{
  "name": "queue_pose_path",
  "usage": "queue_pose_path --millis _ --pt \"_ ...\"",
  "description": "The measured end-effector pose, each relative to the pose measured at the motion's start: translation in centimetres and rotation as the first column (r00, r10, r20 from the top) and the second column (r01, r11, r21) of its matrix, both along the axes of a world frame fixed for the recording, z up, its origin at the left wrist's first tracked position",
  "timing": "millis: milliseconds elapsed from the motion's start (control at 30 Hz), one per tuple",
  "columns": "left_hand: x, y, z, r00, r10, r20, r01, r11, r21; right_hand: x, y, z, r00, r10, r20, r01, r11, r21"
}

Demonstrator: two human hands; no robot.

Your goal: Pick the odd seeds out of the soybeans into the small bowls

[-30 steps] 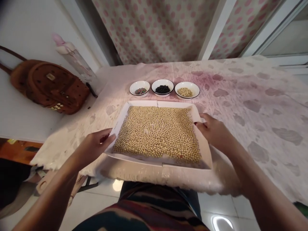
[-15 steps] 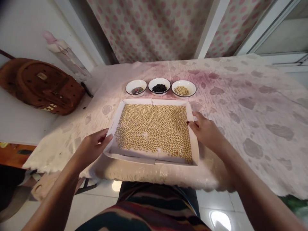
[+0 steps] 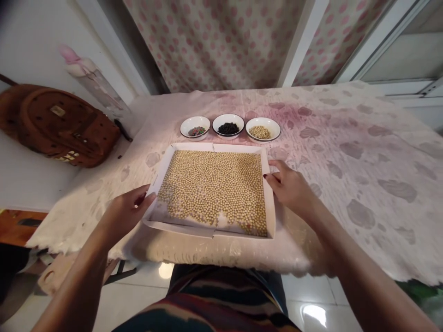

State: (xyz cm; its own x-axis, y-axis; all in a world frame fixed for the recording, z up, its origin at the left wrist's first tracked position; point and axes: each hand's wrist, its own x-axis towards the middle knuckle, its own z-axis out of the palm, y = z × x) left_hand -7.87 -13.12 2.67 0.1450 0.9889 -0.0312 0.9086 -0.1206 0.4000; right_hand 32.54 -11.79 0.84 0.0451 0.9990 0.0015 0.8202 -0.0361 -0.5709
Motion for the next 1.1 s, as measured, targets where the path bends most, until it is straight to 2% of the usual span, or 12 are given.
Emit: queue_pose_path --millis 233,400,567,767,1033,1100 --pt "0.8 -0.1 0.2 0.998 0.015 -0.058 -0.014 1.0 0.024 0.3 0.3 -0.2 0.997 -0.037 -0.069 0.035 0.999 -0.026" --pt "1.1 0.2 -0.1 0.999 -0.011 -0.03 0.01 1.0 -0.001 0.9 -0.1 -0.5 0.998 -0.064 -0.024 0.065 0.997 0.04" --pt "0.7 0.3 -0.2 0.998 -0.013 -0.064 0.017 0.998 0.062 0.3 0.2 -0.6 0.998 -0.041 -0.042 0.041 0.999 0.004" --pt "0.9 0.3 -0.2 0.998 -0.019 -0.061 0.023 0.998 0.061 0.1 0.5 -0.9 0.998 -0.069 -0.006 0.069 0.996 0.055" --pt "0.8 0.1 -0.7 1.0 -0.014 -0.015 0.015 0.995 0.095 -0.3 0.3 -0.9 0.993 -0.11 -0.041 0.108 0.993 -0.04" --pt "0.9 0.0 -0.8 1.0 -0.007 -0.002 0.007 0.994 0.108 -0.3 0.4 -1.2 0.991 -0.123 -0.048 0.122 0.992 -0.031"
